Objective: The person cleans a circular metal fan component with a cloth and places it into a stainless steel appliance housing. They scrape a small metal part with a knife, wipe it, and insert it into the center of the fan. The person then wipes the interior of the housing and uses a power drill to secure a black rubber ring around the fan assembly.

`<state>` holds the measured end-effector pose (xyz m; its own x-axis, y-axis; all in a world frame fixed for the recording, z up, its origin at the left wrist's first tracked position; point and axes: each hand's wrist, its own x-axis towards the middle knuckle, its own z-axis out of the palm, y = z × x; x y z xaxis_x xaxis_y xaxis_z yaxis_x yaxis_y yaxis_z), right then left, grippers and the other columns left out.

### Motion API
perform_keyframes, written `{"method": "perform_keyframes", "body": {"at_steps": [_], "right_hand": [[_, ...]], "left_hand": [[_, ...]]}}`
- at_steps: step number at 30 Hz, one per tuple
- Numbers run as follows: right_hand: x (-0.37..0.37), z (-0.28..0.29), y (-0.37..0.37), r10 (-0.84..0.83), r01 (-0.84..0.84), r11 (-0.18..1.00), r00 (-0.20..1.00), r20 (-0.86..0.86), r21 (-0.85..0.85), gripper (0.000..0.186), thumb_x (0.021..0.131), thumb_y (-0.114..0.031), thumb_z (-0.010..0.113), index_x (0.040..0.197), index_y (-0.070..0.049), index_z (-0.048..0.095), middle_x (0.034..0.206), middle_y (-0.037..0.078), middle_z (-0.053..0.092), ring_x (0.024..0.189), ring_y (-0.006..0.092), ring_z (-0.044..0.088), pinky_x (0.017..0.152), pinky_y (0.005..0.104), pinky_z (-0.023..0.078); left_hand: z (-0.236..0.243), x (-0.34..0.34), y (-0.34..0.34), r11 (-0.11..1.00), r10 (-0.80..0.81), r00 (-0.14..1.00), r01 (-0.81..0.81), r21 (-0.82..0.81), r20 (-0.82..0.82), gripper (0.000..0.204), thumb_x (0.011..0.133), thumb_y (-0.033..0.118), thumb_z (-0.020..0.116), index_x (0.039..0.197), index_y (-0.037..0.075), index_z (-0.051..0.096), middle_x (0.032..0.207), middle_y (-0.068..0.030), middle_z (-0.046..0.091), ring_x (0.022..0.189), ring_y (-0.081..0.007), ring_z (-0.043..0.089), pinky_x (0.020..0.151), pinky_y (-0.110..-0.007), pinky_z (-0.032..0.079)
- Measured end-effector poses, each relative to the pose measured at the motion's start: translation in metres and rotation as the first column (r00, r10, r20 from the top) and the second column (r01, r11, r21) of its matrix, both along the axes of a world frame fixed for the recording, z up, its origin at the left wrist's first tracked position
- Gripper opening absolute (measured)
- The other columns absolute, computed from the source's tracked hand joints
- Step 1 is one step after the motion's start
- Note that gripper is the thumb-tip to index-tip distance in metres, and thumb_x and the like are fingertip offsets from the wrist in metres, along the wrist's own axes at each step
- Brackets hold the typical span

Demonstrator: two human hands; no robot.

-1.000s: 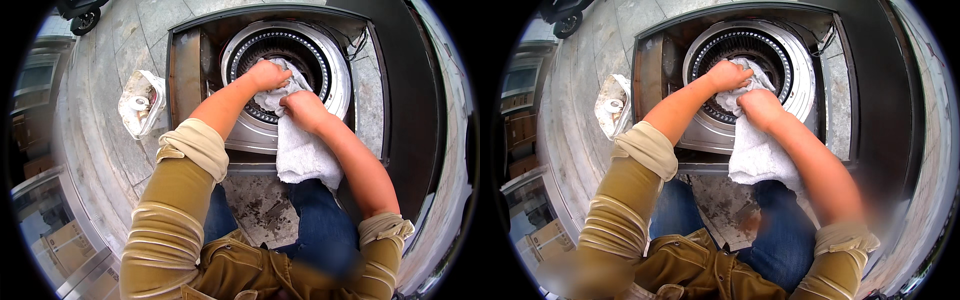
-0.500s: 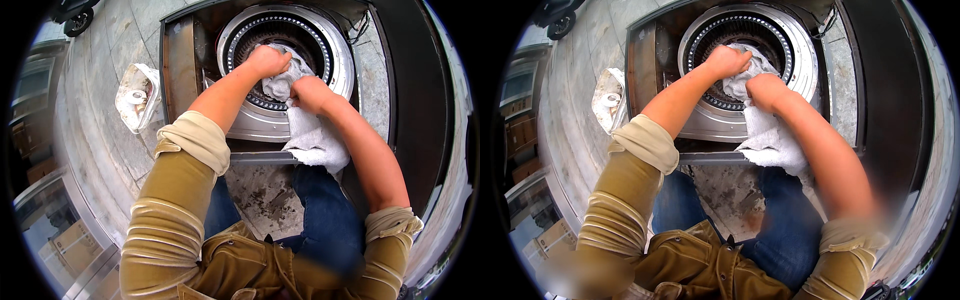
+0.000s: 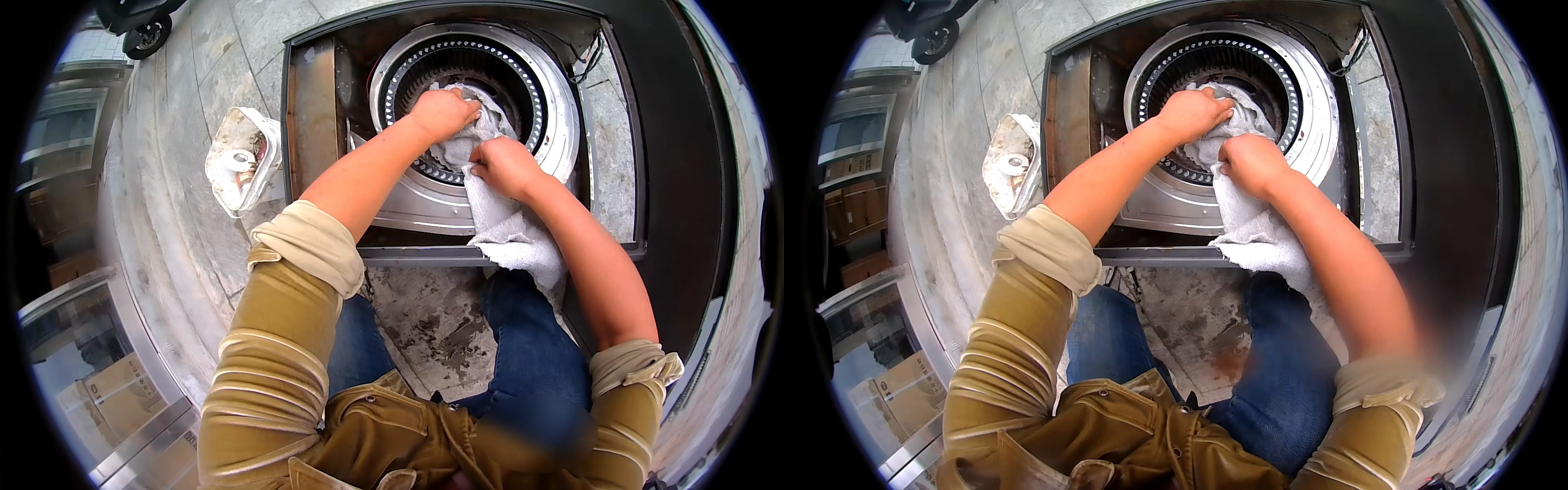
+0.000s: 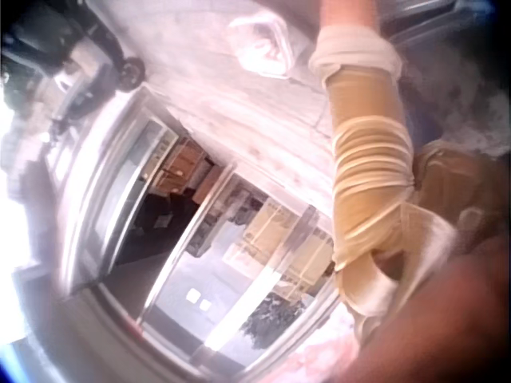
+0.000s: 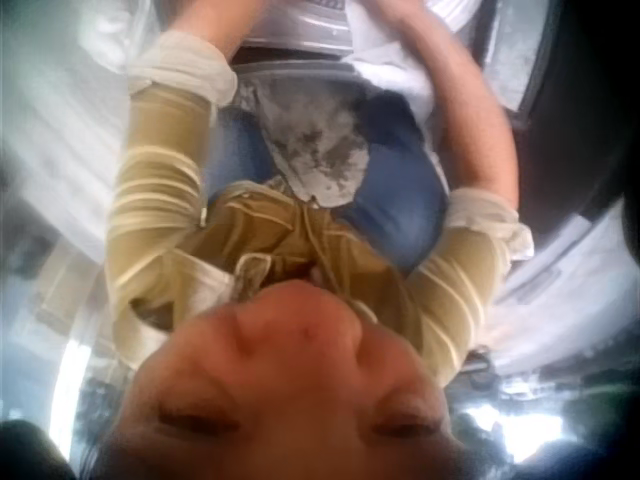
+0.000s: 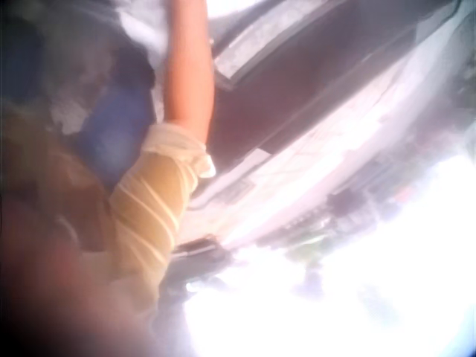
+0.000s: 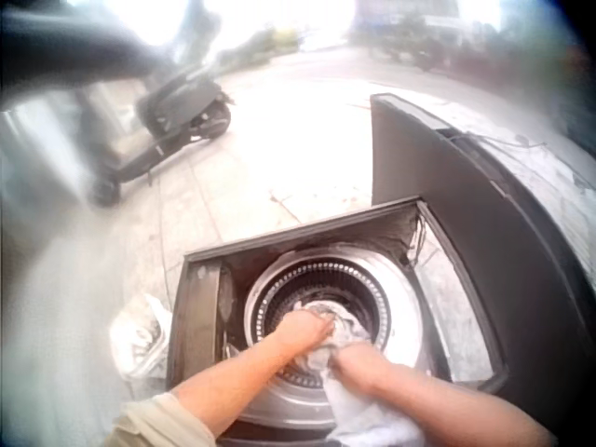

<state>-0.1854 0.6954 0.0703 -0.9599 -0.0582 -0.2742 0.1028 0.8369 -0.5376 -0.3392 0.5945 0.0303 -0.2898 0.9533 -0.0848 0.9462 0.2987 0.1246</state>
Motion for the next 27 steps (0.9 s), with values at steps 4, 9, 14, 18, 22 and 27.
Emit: {"method": "perform_keyframes", "body": {"at_steps": [4,9,14,18,22,27], "right_hand": [[-0.003,0.052,-0.003,-0.146,0.132,0.986,0.977,-0.158,-0.098,0.019,0.081,-0.017,0.066,0.096,-0.006,0.071,0.089,0.018,0.068,0.088,0.0353,0.065,0.079,0.0418,0.051],[0.007,0.109,0.031,-0.647,0.332,0.741,0.587,-0.488,-0.584,0.027,0.092,-0.024,0.062,0.105,0.0,0.068,0.091,0.011,0.07,0.081,0.0199,0.066,0.073,0.0288,0.05],[0.041,0.158,0.072,-0.949,0.037,0.28,0.16,-0.271,-0.959,0.032,0.089,-0.015,0.065,0.111,0.007,0.062,0.1,0.009,0.069,0.088,0.0192,0.067,0.08,0.0256,0.051],[0.101,0.168,0.136,-0.643,0.534,0.683,0.118,-0.757,-0.498,0.057,0.071,-0.01,0.066,0.124,0.006,0.054,0.115,0.02,0.062,0.106,0.0329,0.061,0.094,0.0354,0.048],[0.102,0.184,0.077,-0.812,0.418,0.515,-0.043,-0.582,-0.748,0.047,0.091,-0.011,0.045,0.135,0.006,0.042,0.129,0.019,0.051,0.116,0.0313,0.054,0.1,0.0442,0.045],[0.101,0.204,0.058,-0.305,0.478,0.822,-0.089,-0.948,-0.309,0.066,0.081,-0.036,0.063,0.128,0.008,0.046,0.117,0.021,0.057,0.103,0.0321,0.059,0.089,0.0429,0.049]], "left_hand": [[0.011,-0.008,-0.025,0.963,0.09,0.983,-0.127,0.237,0.159,0.022,0.093,0.027,0.053,0.093,0.007,0.061,0.089,-0.0167,0.064,0.083,-0.0372,0.062,0.073,-0.046,0.05],[0.102,-0.022,0.0,0.713,0.134,0.759,-0.521,0.469,0.638,0.036,0.096,0.036,0.051,0.098,0.003,0.064,0.08,-0.0137,0.066,0.071,-0.0301,0.064,0.067,-0.041,0.049],[0.136,-0.021,-0.048,0.977,0.184,0.912,-0.211,0.034,0.368,0.052,0.097,0.047,0.045,0.129,0.007,0.056,0.125,-0.0118,0.06,0.119,-0.0271,0.054,0.103,-0.045,0.039],[0.073,-0.004,-0.097,0.878,-0.276,0.959,0.226,-0.421,-0.06,0.047,0.097,0.046,0.042,0.113,0.01,0.066,0.12,-0.0165,0.061,0.122,-0.0273,0.052,0.111,-0.048,0.028],[0.093,0.059,-0.048,0.751,0.216,0.927,0.043,-0.659,0.306,0.065,0.097,0.054,0.031,0.114,0.002,0.065,0.121,-0.019,0.061,0.117,-0.0317,0.055,0.108,-0.04,0.034],[0.074,0.133,0.003,0.783,0.019,0.652,-0.481,0.394,0.758,0.049,0.098,0.041,0.045,0.13,0.004,0.053,0.127,-0.0185,0.056,0.117,-0.031,0.055,0.1,-0.036,0.042]]}}
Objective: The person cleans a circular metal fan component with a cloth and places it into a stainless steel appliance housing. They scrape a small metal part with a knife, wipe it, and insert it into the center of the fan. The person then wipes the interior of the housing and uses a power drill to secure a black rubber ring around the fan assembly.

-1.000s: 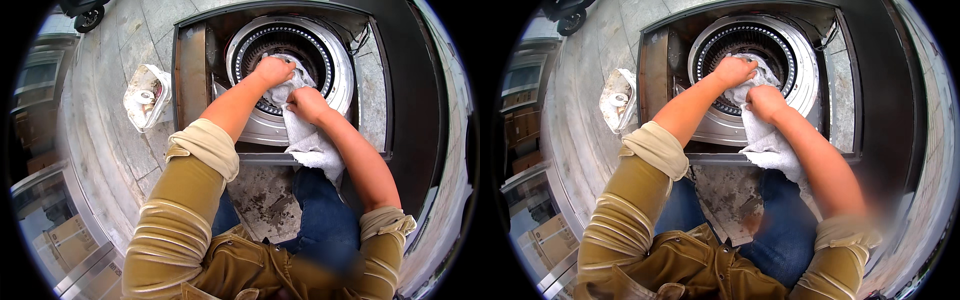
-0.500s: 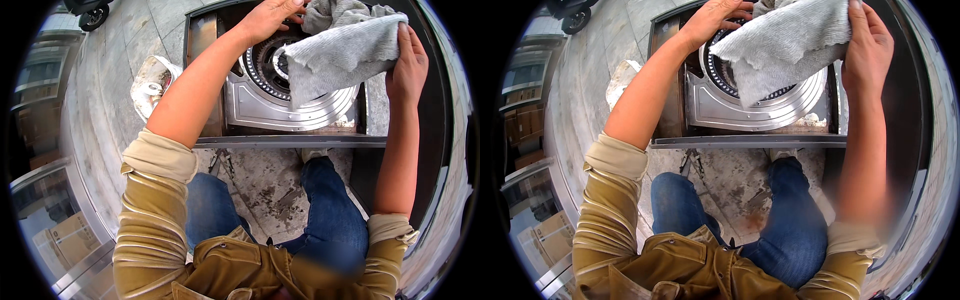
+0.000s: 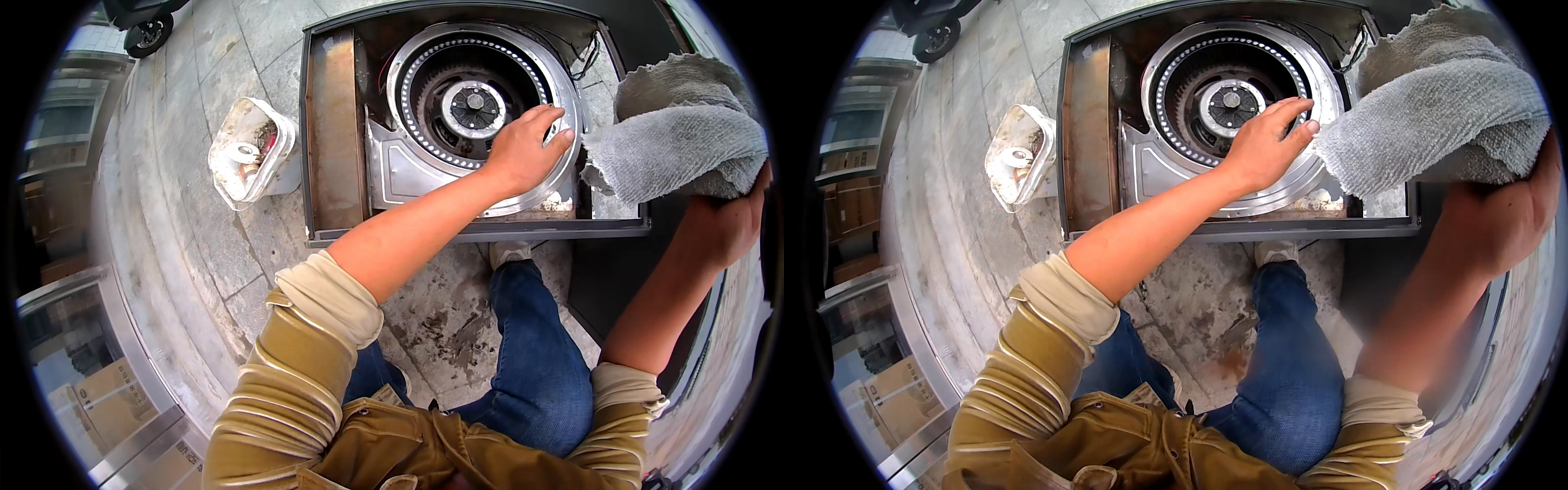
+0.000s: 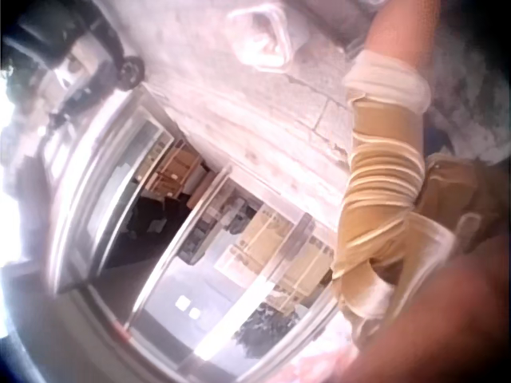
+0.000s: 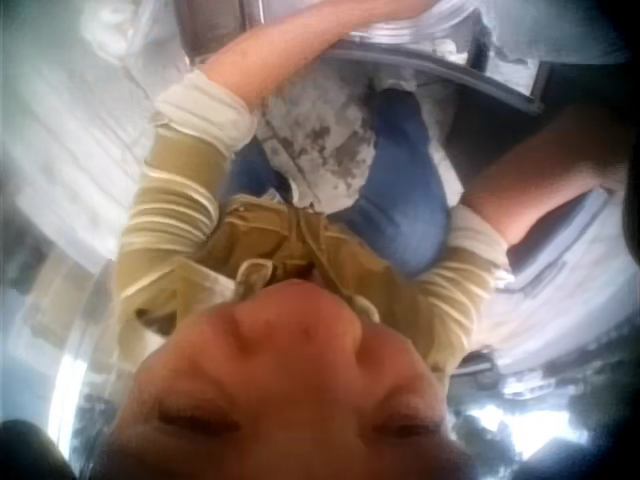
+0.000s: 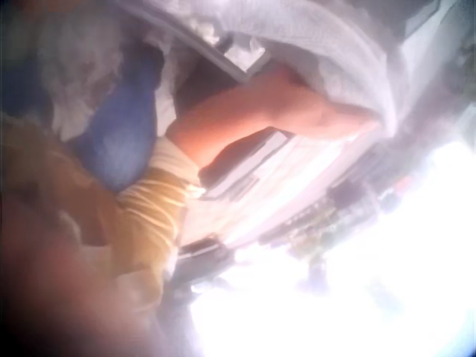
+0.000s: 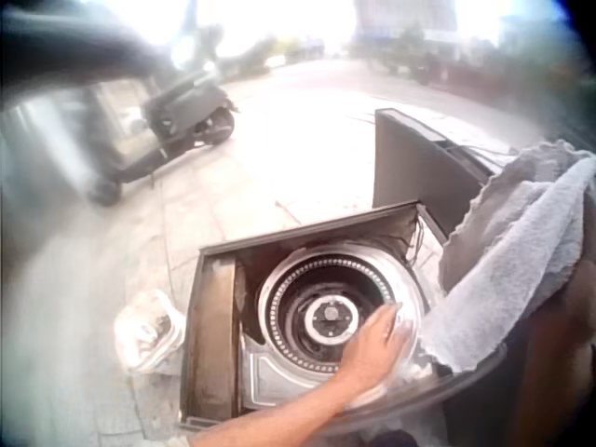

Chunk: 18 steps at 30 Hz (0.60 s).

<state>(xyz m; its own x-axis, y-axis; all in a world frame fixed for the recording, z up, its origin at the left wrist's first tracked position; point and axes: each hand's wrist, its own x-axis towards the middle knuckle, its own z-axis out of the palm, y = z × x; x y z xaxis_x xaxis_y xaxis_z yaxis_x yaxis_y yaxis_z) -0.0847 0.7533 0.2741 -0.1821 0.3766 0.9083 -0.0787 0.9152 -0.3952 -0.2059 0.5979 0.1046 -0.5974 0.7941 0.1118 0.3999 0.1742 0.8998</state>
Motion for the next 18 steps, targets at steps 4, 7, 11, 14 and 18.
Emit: {"method": "perform_keyframes", "body": {"at_steps": [4,7,11,14,18], "right_hand": [[0.006,0.02,-0.03,-0.06,0.04,0.952,0.997,-0.055,-0.304,0.066,0.081,-0.038,0.065,0.126,0.008,0.049,0.117,0.02,0.058,0.105,0.0313,0.06,0.091,0.0418,0.049],[0.014,0.015,-0.073,-0.033,0.063,0.932,0.995,0.091,-0.358,0.035,0.091,-0.01,0.057,0.123,0.005,0.054,0.108,0.013,0.064,0.098,0.0233,0.064,0.084,0.0299,0.053],[-0.011,0.011,-0.172,0.874,-0.481,0.303,0.485,0.038,-0.823,0.038,0.093,-0.014,0.06,0.125,0.005,0.052,0.114,0.012,0.06,0.106,0.0159,0.056,0.089,0.0304,0.047],[-0.012,0.038,-0.196,0.976,-0.515,0.201,0.174,0.127,-0.833,0.049,0.087,-0.018,0.067,0.13,0.0,0.052,0.13,0.014,0.053,0.119,0.0214,0.052,0.093,0.0345,0.045],[0.033,0.064,-0.184,0.893,-0.408,0.375,0.402,0.205,-0.832,0.051,0.086,-0.017,0.067,0.132,-0.002,0.053,0.138,0.014,0.05,0.116,0.0208,0.056,0.093,0.0333,0.046]], "left_hand": [[0.069,0.019,-0.021,0.912,-0.308,0.859,0.146,0.382,0.409,0.049,0.099,0.03,0.049,0.138,0.001,0.04,0.132,-0.0147,0.052,0.123,-0.021,0.049,0.102,-0.032,0.04],[0.092,0.021,-0.068,0.787,-0.556,0.618,0.177,0.591,0.555,0.084,0.094,0.041,0.057,0.152,0.006,0.008,0.149,-0.0201,0.028,0.137,-0.0262,0.032,0.11,-0.037,0.03],[0.127,0.026,-0.147,0.917,-0.29,0.535,-0.083,0.391,0.794,0.08,0.08,0.015,0.078,0.143,0.007,0.03,0.134,-0.007,0.048,0.114,-0.0152,0.054,0.099,-0.031,0.043],[0.131,0.008,-0.234,0.934,-0.144,0.652,-0.158,0.319,0.744,0.052,0.083,0.008,0.072,0.13,0.003,0.049,0.119,-0.0055,0.06,0.108,-0.0153,0.059,0.096,-0.032,0.047],[0.143,-0.034,-0.378,0.786,0.34,0.74,-0.562,0.257,0.58,0.039,0.082,0.001,0.06,0.12,0.0,0.053,0.113,-0.0103,0.063,0.099,-0.0196,0.064,0.088,-0.033,0.05]]}}
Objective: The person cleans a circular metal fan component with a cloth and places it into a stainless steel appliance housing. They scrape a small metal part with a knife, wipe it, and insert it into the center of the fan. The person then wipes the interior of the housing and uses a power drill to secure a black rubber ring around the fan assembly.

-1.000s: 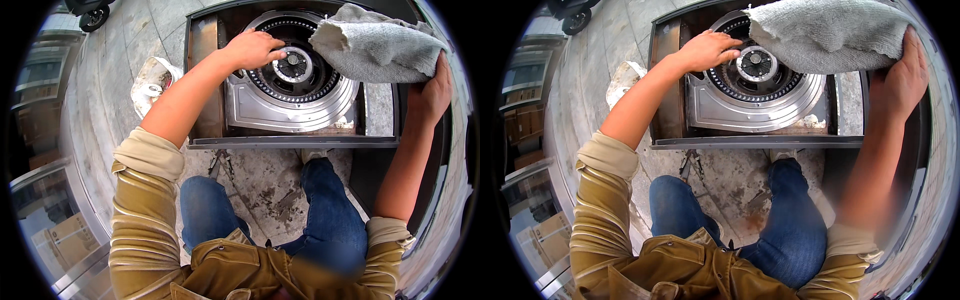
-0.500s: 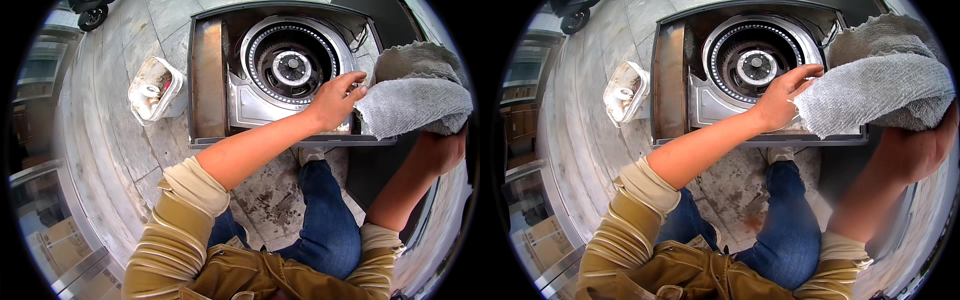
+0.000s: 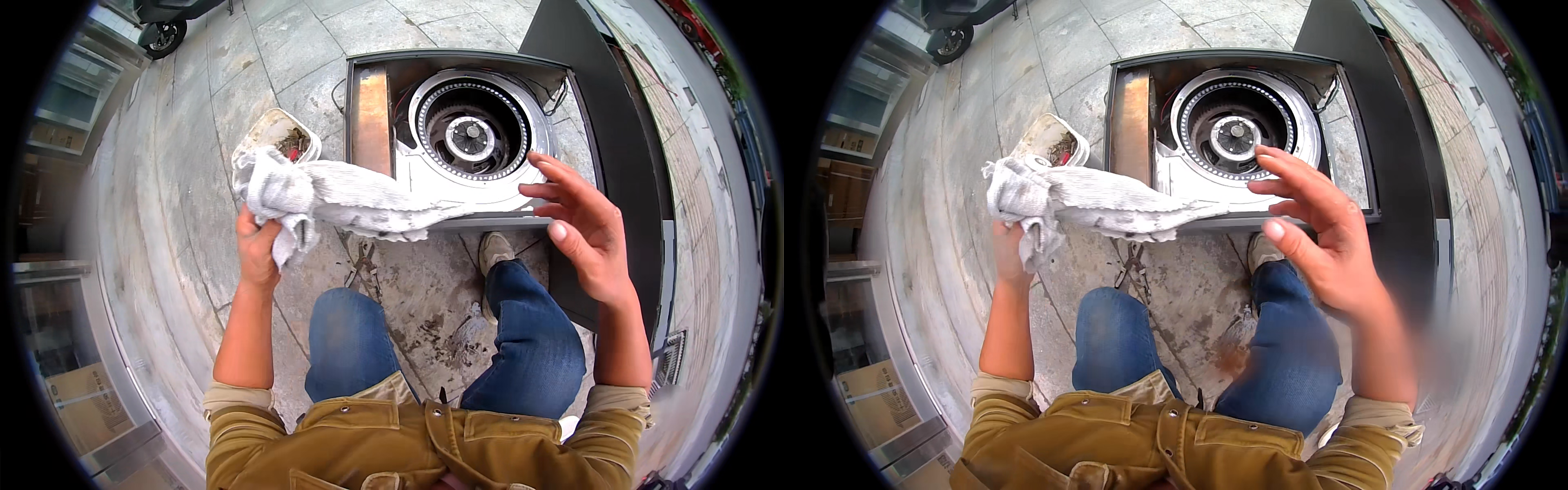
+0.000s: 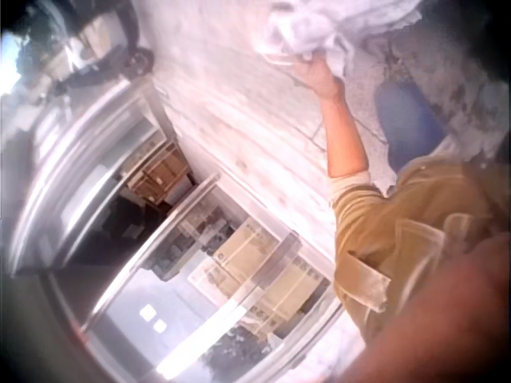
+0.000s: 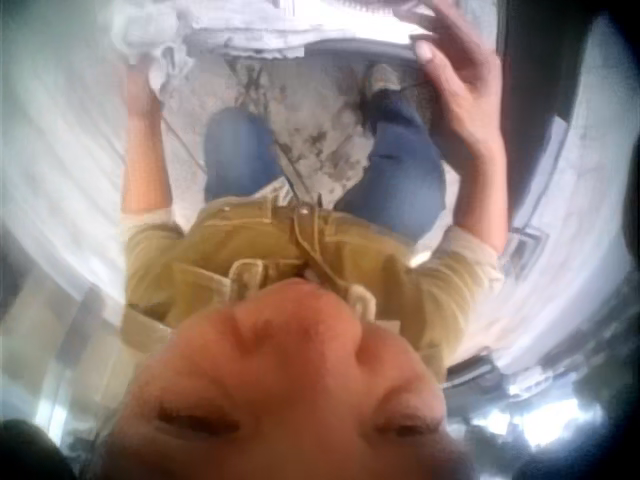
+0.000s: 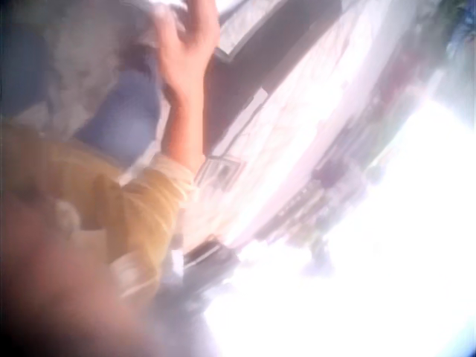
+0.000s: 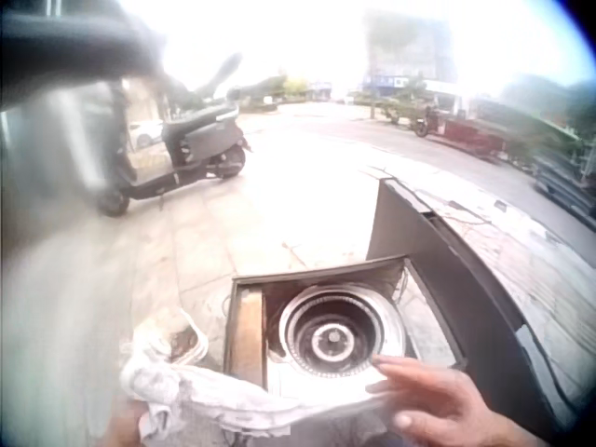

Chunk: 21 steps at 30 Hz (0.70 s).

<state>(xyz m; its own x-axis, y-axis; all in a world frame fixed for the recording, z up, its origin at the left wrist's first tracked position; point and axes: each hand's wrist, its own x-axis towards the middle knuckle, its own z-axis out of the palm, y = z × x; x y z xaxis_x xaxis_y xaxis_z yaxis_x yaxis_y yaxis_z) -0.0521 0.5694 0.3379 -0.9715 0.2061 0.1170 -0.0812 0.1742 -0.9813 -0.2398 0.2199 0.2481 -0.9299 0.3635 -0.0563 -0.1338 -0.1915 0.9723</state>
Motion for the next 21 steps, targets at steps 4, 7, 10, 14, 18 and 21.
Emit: {"method": "perform_keyframes", "body": {"at_steps": [4,7,10,14,18,21], "right_hand": [[0.098,-0.002,0.041,-0.521,0.526,0.845,0.851,-0.071,0.097,0.041,0.092,-0.013,0.059,0.13,0.001,0.053,0.128,0.013,0.058,0.103,0.0172,0.063,0.087,0.0286,0.049],[0.163,0.0,0.044,-0.735,0.747,0.662,0.664,-0.138,0.064,0.034,0.095,-0.009,0.054,0.127,0.002,0.054,0.122,0.013,0.062,0.095,0.0161,0.065,0.082,0.027,0.05],[0.228,0.003,0.048,-0.866,0.882,0.469,0.47,-0.17,0.05,0.033,0.095,-0.008,0.053,0.126,0.004,0.053,0.118,0.014,0.063,0.09,0.016,0.066,0.078,0.0262,0.051],[0.323,-0.01,0.039,-0.949,0.965,0.254,0.261,-0.179,0.059,0.033,0.095,-0.006,0.054,0.126,0.005,0.052,0.117,0.013,0.063,0.087,0.0148,0.066,0.074,0.0241,0.051],[0.447,-0.067,0.01,-0.998,0.979,-0.005,0.009,-0.068,0.205,0.036,0.092,-0.006,0.055,0.127,0.003,0.053,0.116,0.012,0.063,0.082,0.0158,0.067,0.068,0.0246,0.05],[0.534,-0.109,-0.051,-0.957,0.893,-0.121,-0.221,0.189,0.433,0.041,0.09,-0.009,0.057,0.13,0.001,0.051,0.116,0.011,0.063,0.083,0.0166,0.067,0.068,0.0257,0.05]], "left_hand": [[-0.002,-0.04,-0.109,0.699,-0.152,0.929,-0.139,-0.701,-0.336,0.052,0.084,0.023,0.072,0.125,0.0,0.05,0.118,-0.0128,0.06,0.106,-0.0255,0.06,0.088,-0.036,0.048],[-0.006,-0.02,-0.134,-0.224,-0.443,0.863,-0.369,-0.902,-0.243,0.06,0.083,0.026,0.071,0.133,0.003,0.047,0.136,-0.0169,0.048,0.115,-0.0328,0.056,0.092,-0.041,0.046],[-0.019,-0.024,-0.083,0.1,-0.527,0.753,-0.406,-0.908,-0.395,0.058,0.087,0.024,0.067,0.137,0.005,0.045,0.14,-0.016,0.045,0.121,-0.0344,0.052,0.097,-0.042,0.044],[-0.021,0.007,0.049,0.522,-0.744,0.382,-0.18,-0.833,-0.549,0.049,0.092,0.022,0.059,0.136,0.004,0.047,0.138,-0.0174,0.048,0.126,-0.0333,0.046,0.105,-0.04,0.036],[-0.046,0.035,0.137,0.253,-0.93,0.242,-0.13,-0.959,-0.278,0.066,0.092,0.042,0.056,0.145,0.008,0.035,0.15,-0.0119,0.036,0.14,-0.0288,0.03,0.112,-0.054,0.022],[-0.074,0.043,0.155,0.124,-0.972,0.177,-0.182,-0.975,-0.157,0.071,0.09,0.045,0.057,0.146,0.009,0.032,0.15,-0.0122,0.035,0.14,-0.028,0.031,0.112,-0.056,0.022]]}}
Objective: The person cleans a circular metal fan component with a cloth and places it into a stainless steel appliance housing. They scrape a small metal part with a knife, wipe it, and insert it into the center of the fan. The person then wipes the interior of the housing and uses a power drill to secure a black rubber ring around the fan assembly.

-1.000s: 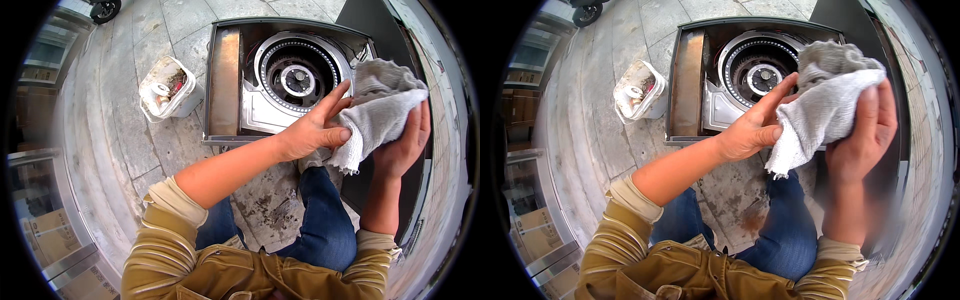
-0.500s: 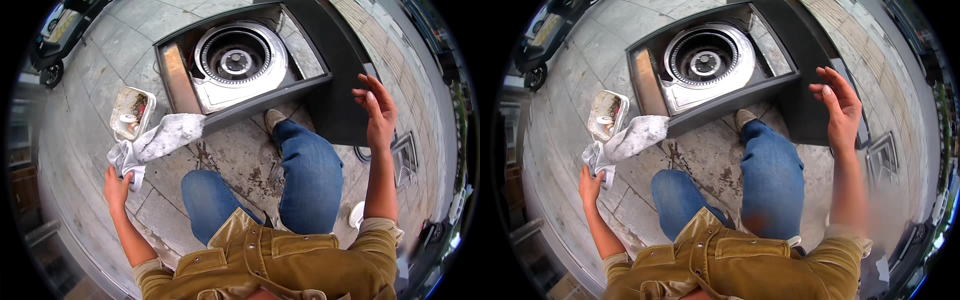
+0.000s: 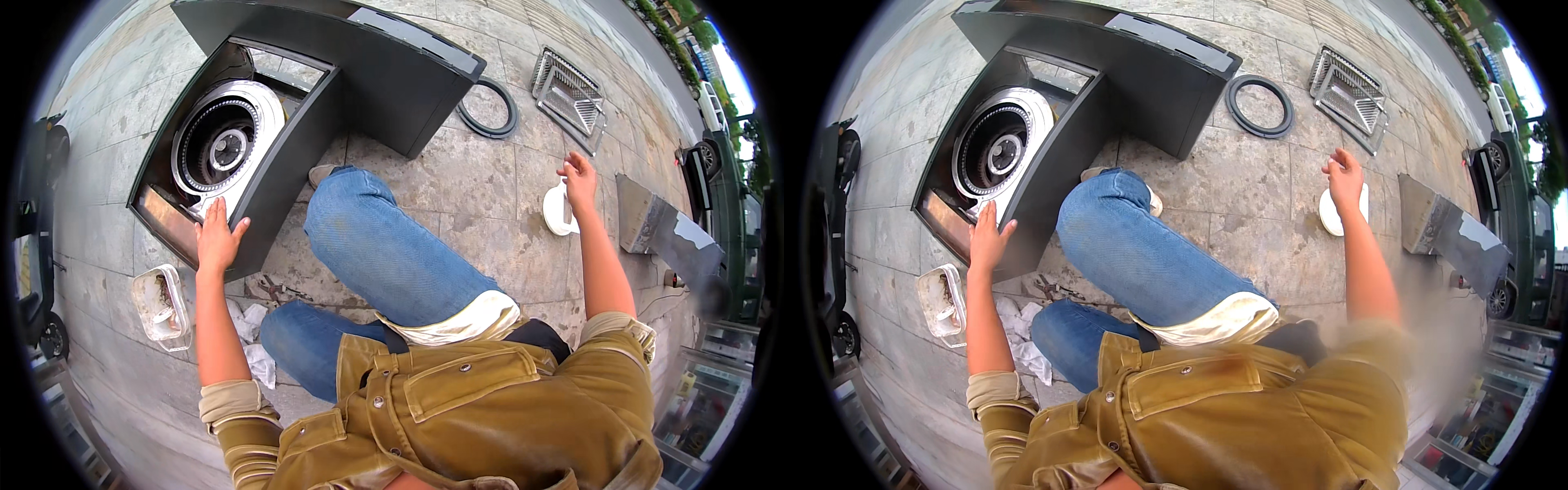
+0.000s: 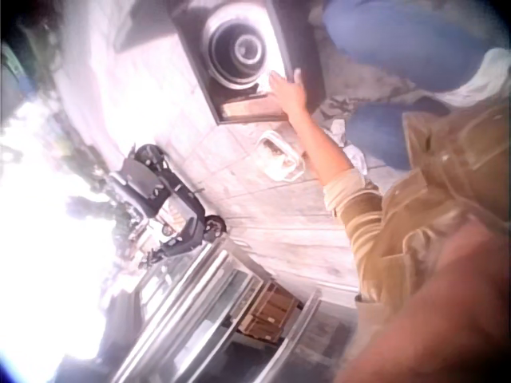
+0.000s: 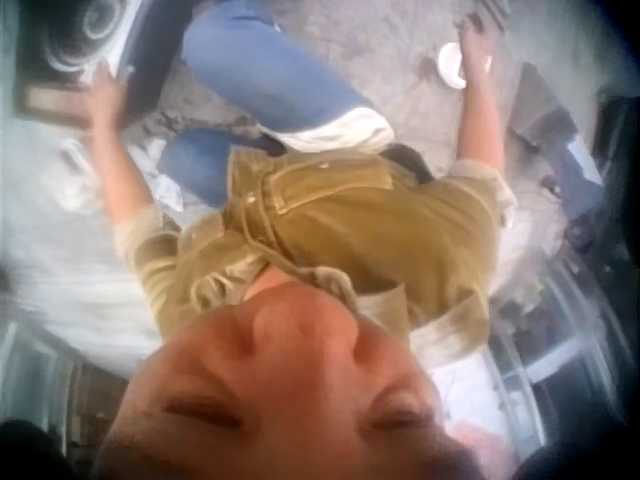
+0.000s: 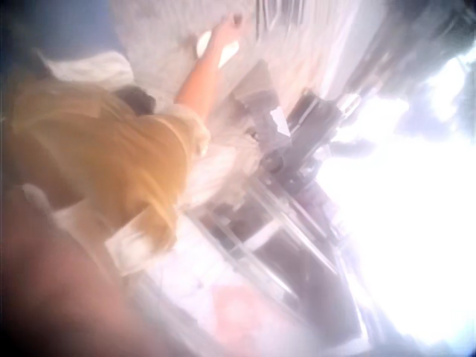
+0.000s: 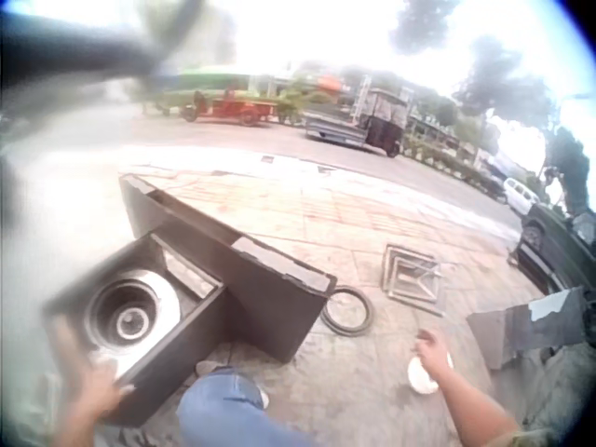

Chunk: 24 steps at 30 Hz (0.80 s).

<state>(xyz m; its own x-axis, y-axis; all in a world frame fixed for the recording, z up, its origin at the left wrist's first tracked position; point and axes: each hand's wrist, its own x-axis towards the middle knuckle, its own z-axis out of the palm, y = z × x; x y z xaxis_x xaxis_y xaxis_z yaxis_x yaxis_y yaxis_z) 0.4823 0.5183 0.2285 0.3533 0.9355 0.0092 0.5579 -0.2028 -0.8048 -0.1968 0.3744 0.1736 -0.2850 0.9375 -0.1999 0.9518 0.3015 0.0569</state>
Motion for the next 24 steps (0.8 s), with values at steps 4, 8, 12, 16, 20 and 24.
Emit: {"method": "perform_keyframes", "body": {"at_steps": [4,8,12,16,20,24], "right_hand": [[0.118,-0.059,-0.116,-0.139,0.24,0.869,0.958,0.252,-0.433,0.057,0.083,-0.009,0.061,0.136,0.004,0.043,0.111,0.017,0.062,0.068,0.0165,0.065,0.053,0.0286,0.048],[0.108,-0.054,-0.189,-0.12,0.219,0.756,0.973,0.199,-0.616,0.06,0.085,-0.012,0.061,0.139,0.002,0.039,0.114,0.016,0.061,0.072,0.0163,0.064,0.056,0.0293,0.048],[0.101,-0.029,-0.174,-0.013,0.116,0.806,0.984,0.179,-0.58,0.059,0.087,-0.018,0.06,0.139,0.001,0.04,0.116,0.015,0.06,0.078,0.0164,0.065,0.059,0.0285,0.048],[0.098,-0.016,-0.105,0.078,0.015,0.882,0.981,0.176,-0.47,0.057,0.086,-0.016,0.065,0.137,-0.002,0.044,0.114,0.013,0.06,0.08,0.0171,0.067,0.06,0.0287,0.05],[0.08,-0.025,-0.034,0.355,-0.199,0.882,0.877,0.323,-0.427,0.053,0.087,-0.02,0.064,0.134,0.0,0.049,0.123,0.016,0.059,0.081,0.0161,0.067,0.062,0.0288,0.05],[0.063,-0.054,0.006,0.469,-0.34,0.879,0.743,0.478,-0.335,0.049,0.085,-0.021,0.064,0.127,0.002,0.055,0.12,0.02,0.062,0.1,0.025,0.066,0.083,0.0331,0.051]], "left_hand": [[-0.038,0.011,-0.012,0.995,0.012,0.999,-0.016,0.097,0.045,0.067,0.093,0.043,0.054,0.147,0.01,0.031,0.149,-0.0128,0.037,0.139,-0.0275,0.033,0.112,-0.055,0.024],[-0.044,-0.001,-0.021,0.967,0.028,0.997,-0.009,0.256,-0.068,0.06,0.095,0.039,0.049,0.146,0.01,0.033,0.148,-0.0113,0.039,0.138,-0.0273,0.035,0.111,-0.053,0.027],[-0.059,-0.003,-0.019,0.949,0.026,0.998,-0.008,0.315,-0.054,0.057,0.096,0.037,0.05,0.144,0.011,0.035,0.144,-0.0111,0.044,0.135,-0.0271,0.039,0.11,-0.05,0.03],[-0.062,-0.002,-0.021,0.944,0.02,0.996,0.011,0.328,-0.091,0.056,0.096,0.037,0.048,0.145,0.012,0.035,0.144,-0.0114,0.044,0.134,-0.027,0.04,0.11,-0.049,0.03],[-0.058,-0.002,-0.023,0.955,0.053,0.995,-0.025,0.297,-0.088,0.056,0.096,0.037,0.048,0.144,0.012,0.036,0.145,-0.0094,0.043,0.135,-0.0264,0.039,0.111,-0.049,0.03],[-0.06,-0.001,-0.02,0.959,0.063,0.995,-0.038,0.28,-0.083,0.057,0.096,0.037,0.049,0.145,0.012,0.035,0.144,-0.01,0.044,0.135,-0.0254,0.039,0.111,-0.047,0.029]]}}
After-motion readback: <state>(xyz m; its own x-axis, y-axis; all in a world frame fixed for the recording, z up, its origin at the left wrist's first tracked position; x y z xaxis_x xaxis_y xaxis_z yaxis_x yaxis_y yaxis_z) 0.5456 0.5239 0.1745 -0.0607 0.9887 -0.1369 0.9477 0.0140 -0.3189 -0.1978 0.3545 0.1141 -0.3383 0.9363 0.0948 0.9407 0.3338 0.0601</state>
